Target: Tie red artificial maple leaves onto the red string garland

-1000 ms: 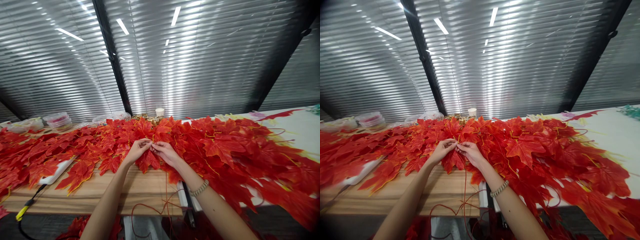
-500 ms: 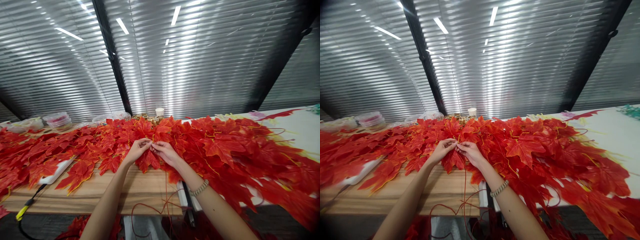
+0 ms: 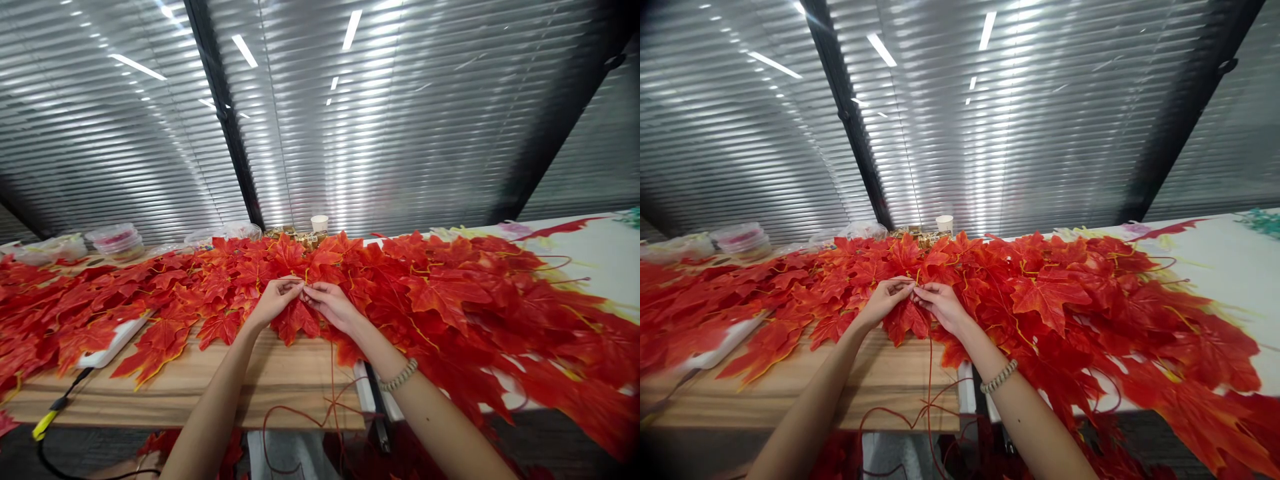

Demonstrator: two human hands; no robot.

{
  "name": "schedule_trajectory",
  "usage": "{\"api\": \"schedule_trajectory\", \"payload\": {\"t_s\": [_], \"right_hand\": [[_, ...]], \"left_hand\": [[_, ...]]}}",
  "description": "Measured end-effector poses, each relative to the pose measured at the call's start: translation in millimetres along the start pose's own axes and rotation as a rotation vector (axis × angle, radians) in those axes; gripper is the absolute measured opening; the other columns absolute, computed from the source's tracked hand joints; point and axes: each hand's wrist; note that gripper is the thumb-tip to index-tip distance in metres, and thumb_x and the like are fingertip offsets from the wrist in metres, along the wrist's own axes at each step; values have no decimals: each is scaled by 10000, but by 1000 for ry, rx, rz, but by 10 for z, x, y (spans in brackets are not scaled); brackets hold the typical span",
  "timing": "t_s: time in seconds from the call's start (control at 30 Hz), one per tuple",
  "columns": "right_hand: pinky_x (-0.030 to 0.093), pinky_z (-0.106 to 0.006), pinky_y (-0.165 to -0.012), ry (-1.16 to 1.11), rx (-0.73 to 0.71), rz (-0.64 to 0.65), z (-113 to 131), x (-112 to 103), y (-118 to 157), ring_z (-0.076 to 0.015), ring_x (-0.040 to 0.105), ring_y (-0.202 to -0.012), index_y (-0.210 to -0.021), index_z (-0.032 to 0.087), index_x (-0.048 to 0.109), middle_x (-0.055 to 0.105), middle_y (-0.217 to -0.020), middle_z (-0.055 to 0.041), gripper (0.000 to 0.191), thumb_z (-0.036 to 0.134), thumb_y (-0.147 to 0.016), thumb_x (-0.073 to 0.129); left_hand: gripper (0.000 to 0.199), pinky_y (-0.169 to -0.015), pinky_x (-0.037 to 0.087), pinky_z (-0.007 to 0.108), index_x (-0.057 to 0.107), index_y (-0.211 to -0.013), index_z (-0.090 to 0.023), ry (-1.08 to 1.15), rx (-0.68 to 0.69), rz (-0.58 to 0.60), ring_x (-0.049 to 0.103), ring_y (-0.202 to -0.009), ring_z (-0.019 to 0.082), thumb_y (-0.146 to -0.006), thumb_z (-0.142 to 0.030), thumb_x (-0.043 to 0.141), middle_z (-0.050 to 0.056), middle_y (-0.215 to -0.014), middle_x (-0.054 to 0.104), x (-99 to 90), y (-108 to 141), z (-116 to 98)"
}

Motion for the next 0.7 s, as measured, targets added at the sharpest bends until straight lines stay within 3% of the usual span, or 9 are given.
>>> {"api": "schedule_trajectory", "payload": {"t_s": [0.7], "right_hand": [[447, -188, -669, -5, -21, 31, -17, -27, -20, -78, 583, -651, -683, 116, 666, 636, -685, -22, 170, 205, -579, 767]], "left_hand": [[290, -729, 475, 297, 636, -848, -131, 23, -6, -30, 621, -719, 176, -686, -370, 653, 48, -744, 675, 3, 4, -16]]}}
Point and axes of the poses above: each hand's wrist, its own y-axis away from the middle knuckle, its own x-axis out of the palm, z = x × y
